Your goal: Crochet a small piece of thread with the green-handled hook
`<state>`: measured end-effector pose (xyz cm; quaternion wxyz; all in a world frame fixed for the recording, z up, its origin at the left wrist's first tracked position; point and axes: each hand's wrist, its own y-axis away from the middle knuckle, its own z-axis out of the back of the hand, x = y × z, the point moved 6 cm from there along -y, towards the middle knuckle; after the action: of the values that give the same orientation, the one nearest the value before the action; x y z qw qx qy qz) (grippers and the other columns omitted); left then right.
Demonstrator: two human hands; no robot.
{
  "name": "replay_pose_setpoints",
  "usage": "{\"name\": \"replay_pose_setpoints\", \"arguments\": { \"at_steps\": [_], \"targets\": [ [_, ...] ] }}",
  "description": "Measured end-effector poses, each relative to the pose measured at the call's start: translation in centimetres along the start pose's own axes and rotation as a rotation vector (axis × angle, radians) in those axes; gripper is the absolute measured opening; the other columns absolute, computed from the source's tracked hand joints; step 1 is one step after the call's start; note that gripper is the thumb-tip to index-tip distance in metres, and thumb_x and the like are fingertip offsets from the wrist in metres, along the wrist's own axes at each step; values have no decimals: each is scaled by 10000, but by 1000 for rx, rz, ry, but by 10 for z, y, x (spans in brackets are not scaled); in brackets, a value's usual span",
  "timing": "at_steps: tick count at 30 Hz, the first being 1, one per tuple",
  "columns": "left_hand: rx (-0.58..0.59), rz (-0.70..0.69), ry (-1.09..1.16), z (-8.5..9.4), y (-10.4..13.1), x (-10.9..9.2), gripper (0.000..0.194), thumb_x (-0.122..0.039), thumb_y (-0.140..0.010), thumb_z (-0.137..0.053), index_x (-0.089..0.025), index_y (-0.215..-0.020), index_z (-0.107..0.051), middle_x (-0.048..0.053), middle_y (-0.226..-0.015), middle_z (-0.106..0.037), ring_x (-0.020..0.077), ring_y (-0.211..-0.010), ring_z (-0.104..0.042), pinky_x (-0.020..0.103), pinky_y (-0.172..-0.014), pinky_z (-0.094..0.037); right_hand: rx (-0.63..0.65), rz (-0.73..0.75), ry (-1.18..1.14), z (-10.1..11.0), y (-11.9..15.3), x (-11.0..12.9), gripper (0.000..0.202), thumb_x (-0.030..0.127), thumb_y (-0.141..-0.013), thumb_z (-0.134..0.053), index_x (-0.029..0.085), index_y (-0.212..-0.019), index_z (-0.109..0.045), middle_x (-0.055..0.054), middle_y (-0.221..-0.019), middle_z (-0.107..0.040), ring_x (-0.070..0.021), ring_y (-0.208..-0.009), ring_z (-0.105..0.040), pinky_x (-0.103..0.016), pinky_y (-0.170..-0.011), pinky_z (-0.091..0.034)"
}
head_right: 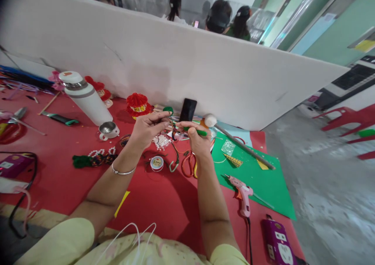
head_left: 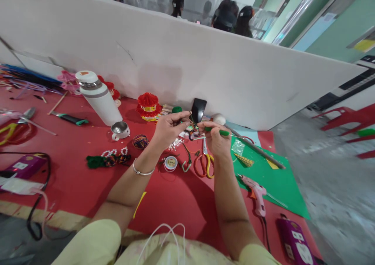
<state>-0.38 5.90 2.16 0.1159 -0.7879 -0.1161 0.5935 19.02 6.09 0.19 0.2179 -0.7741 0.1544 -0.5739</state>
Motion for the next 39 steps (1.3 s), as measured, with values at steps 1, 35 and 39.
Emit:
{"name": "replay_pose_setpoints", "arguments": {
  "at_steps": [1,35,39],
  "targets": [
    [4,-24,-36,1,0,0,346,-216,-713,-889,-203,-1059,-889,44,-870,-819,150,-773,-712,305,-757,-607,4,-3,8,1,0,1,349,630,-841,-836,310,-977,-864,-21,-948,-887,-219,-858,-842,-388,-831,-716],
    [-5,-187,-247,2,1,-8,347,-236,-787,-791,-198,-1120,-880,66,-929,-850,203,-860,-766,335,-789,-624,75,180,221,-11,3,26,266,528,-971,-736,313,-1062,-862,-35,-1040,-888,-232,-973,-849,-371,-848,-724],
    [-19,-229,-313,3,1,-10,360,-213,-770,-781,-217,-1116,-880,52,-921,-853,193,-829,-757,319,-770,-619,108,253,298,-15,4,32,199,467,-980,-743,341,-1076,-863,-6,-1032,-887,-224,-985,-841,-382,-850,-717]
  ]
}}
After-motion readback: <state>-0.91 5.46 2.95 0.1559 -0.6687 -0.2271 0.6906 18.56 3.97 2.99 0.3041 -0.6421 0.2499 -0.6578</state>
